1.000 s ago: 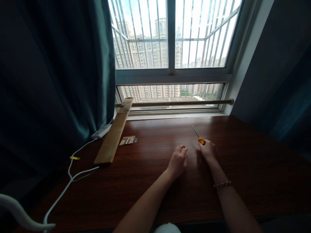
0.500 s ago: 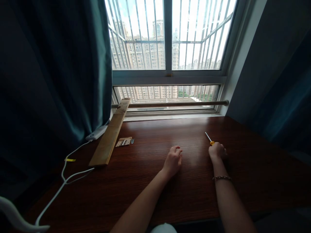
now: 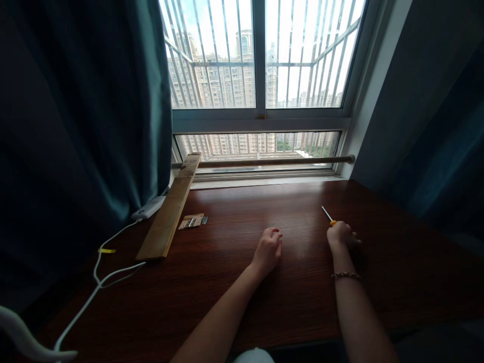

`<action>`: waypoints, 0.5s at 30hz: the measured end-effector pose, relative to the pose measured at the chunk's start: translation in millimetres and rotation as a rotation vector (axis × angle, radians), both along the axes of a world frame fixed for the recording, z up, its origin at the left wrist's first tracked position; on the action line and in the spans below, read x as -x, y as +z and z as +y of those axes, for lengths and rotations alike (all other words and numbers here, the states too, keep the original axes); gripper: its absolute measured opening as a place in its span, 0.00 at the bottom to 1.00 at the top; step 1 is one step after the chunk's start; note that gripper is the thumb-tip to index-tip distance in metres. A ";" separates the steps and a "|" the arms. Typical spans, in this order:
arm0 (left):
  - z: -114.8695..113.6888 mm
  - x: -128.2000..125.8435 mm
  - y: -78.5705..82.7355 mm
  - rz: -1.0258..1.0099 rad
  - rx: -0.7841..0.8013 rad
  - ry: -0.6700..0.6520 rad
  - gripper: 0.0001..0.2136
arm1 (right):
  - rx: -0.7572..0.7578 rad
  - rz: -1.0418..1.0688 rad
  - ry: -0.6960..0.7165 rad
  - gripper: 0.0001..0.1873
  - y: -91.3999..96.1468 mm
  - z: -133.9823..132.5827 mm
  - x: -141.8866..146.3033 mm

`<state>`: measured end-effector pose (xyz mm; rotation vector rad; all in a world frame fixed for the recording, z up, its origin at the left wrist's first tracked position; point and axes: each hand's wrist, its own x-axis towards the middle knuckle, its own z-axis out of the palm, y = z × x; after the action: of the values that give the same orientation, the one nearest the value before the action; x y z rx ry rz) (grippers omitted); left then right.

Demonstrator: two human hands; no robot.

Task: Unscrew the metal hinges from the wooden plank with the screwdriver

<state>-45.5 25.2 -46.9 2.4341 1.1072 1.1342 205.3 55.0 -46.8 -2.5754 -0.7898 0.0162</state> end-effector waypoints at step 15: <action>1.0 0.4 -2.2 0.005 -0.001 0.006 0.11 | -0.075 0.040 -0.103 0.21 -7.8 7.0 -2.0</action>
<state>-45.9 26.2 -49.1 2.4366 1.1162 1.1314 207.3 62.0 -54.5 -2.5330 -0.6308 0.0065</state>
